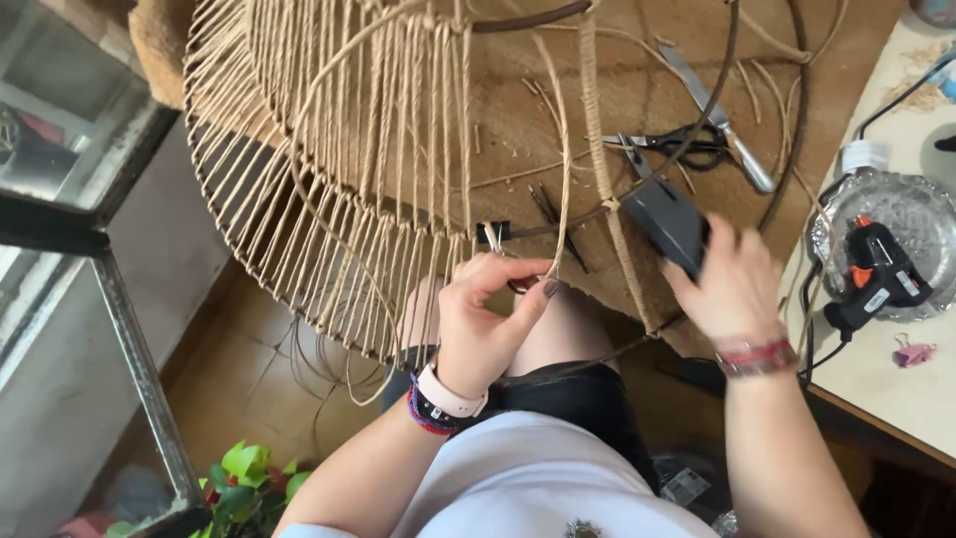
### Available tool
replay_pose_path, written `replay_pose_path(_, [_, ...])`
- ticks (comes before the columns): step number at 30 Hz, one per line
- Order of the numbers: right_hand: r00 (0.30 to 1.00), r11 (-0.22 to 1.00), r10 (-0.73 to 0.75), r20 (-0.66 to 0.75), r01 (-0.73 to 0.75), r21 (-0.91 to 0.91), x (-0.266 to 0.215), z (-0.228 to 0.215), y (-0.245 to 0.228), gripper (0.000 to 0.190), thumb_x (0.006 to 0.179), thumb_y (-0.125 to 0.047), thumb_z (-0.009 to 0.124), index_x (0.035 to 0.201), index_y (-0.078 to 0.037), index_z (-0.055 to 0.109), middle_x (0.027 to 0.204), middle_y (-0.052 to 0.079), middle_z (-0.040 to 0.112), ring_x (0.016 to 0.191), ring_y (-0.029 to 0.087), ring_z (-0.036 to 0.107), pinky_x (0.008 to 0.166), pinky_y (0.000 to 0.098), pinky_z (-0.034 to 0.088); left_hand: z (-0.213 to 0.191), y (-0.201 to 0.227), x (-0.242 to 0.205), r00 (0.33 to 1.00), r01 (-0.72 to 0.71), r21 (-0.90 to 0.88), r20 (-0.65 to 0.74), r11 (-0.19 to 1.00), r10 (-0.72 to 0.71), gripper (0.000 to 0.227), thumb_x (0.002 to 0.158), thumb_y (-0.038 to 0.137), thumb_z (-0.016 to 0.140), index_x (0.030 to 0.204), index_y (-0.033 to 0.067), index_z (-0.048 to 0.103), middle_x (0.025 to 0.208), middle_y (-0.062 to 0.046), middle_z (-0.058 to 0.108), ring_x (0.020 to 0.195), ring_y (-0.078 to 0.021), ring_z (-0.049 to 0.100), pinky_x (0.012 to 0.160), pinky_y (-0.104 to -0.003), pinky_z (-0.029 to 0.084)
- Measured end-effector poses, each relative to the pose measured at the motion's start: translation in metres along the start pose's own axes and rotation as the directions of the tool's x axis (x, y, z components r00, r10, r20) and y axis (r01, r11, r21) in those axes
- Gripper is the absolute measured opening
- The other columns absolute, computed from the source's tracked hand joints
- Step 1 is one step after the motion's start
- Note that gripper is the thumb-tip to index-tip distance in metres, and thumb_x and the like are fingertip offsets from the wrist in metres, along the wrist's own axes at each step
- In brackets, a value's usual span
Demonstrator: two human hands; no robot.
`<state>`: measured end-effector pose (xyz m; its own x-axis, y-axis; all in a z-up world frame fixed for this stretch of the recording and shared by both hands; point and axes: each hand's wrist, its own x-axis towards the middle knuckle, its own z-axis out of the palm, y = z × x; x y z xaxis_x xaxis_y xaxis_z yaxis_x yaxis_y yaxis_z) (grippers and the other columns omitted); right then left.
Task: Assembling a wicker furniture piece by trimming rods and fastening them to a frame using pliers, glue, and a stapler
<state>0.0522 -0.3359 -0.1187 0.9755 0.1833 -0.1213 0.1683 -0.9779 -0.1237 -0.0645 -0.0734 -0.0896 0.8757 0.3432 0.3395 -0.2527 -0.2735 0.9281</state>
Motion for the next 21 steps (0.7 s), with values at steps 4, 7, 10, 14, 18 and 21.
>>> replay_pose_path(4, [0.964, 0.977, -0.139, -0.225, 0.098, -0.187, 0.075, 0.065, -0.007, 0.087, 0.079, -0.052, 0.081, 0.147, -0.007, 0.053, 0.110, 0.017, 0.060, 0.106, 0.041, 0.066, 0.090, 0.0522, 0.049, 0.004, 0.003, 0.009, 1.000, 0.006, -0.019, 0.015, 1.000, -0.006, 0.019, 0.082, 0.014, 0.085, 0.100, 0.0163, 0.081, 0.073, 0.002, 0.073, 0.074, -0.0141, 0.069, 0.084, -0.027, 0.048])
replay_pose_path(7, [0.960, 0.971, -0.188, -0.210, 0.149, -0.187, 0.104, 0.077, -0.029, 0.086, 0.086, -0.051, 0.073, 0.153, -0.006, 0.045, 0.112, 0.018, 0.055, 0.106, 0.041, 0.060, 0.090, 0.0523, 0.045, 0.004, 0.008, 0.010, 0.997, 0.058, -0.043, 0.044, 0.997, -0.056, 0.017, 0.083, 0.014, 0.084, 0.099, 0.0165, 0.081, 0.073, 0.003, 0.072, 0.073, -0.0136, 0.068, 0.084, -0.028, 0.046])
replay_pose_path(10, [0.977, 0.985, -0.154, -0.151, 0.140, -0.096, 0.112, 0.037, -0.074, 0.066, 0.093, -0.031, 0.067, 0.149, -0.004, 0.047, 0.108, 0.021, 0.061, 0.100, 0.045, 0.064, 0.083, 0.0516, 0.045, 0.006, 0.008, 0.013, 0.995, 0.074, -0.044, 0.063, 0.996, -0.071, 0.017, 0.082, 0.014, 0.084, 0.099, 0.0166, 0.081, 0.074, 0.002, 0.073, 0.075, -0.0147, 0.068, 0.084, -0.028, 0.045])
replay_pose_path(14, [0.915, 0.919, -0.345, -0.210, 0.375, 0.121, 0.119, 0.058, -0.048, 0.074, 0.077, -0.037, 0.082, 0.139, -0.004, 0.060, 0.115, 0.023, 0.062, 0.103, 0.047, 0.067, 0.086, 0.0524, 0.054, 0.007, 0.005, 0.014, 0.993, 0.093, -0.041, 0.081, 0.995, -0.090, 0.016, 0.083, 0.015, 0.084, 0.099, 0.0160, 0.081, 0.075, 0.002, 0.073, 0.075, -0.0147, 0.068, 0.085, -0.028, 0.045])
replay_pose_path(18, [0.950, 0.966, -0.186, -0.252, 0.130, -0.223, 0.078, 0.067, -0.002, 0.079, 0.071, -0.042, 0.087, 0.139, -0.009, 0.064, 0.123, 0.012, 0.062, 0.112, 0.034, 0.061, 0.089, 0.0456, 0.052, 0.005, 0.002, 0.012, 0.993, 0.092, -0.051, 0.079, 0.994, -0.088, 0.015, 0.083, 0.014, 0.084, 0.098, 0.0130, 0.082, 0.074, 0.000, 0.074, 0.074, -0.0157, 0.069, 0.084, -0.028, 0.045])
replay_pose_path(21, [0.982, 0.943, -0.166, -0.095, 0.129, -0.308, 0.063, 0.069, 0.008, 0.085, 0.075, -0.054, 0.079, 0.141, -0.004, 0.060, 0.122, 0.017, 0.061, 0.111, 0.037, 0.061, 0.090, 0.0475, 0.046, 0.005, 0.003, 0.014, 0.996, 0.067, -0.046, 0.058, 0.997, -0.064, 0.014, 0.082, 0.014, 0.085, 0.096, 0.0130, 0.081, 0.073, 0.000, 0.074, 0.073, -0.0168, 0.070, 0.083, -0.028, 0.046])
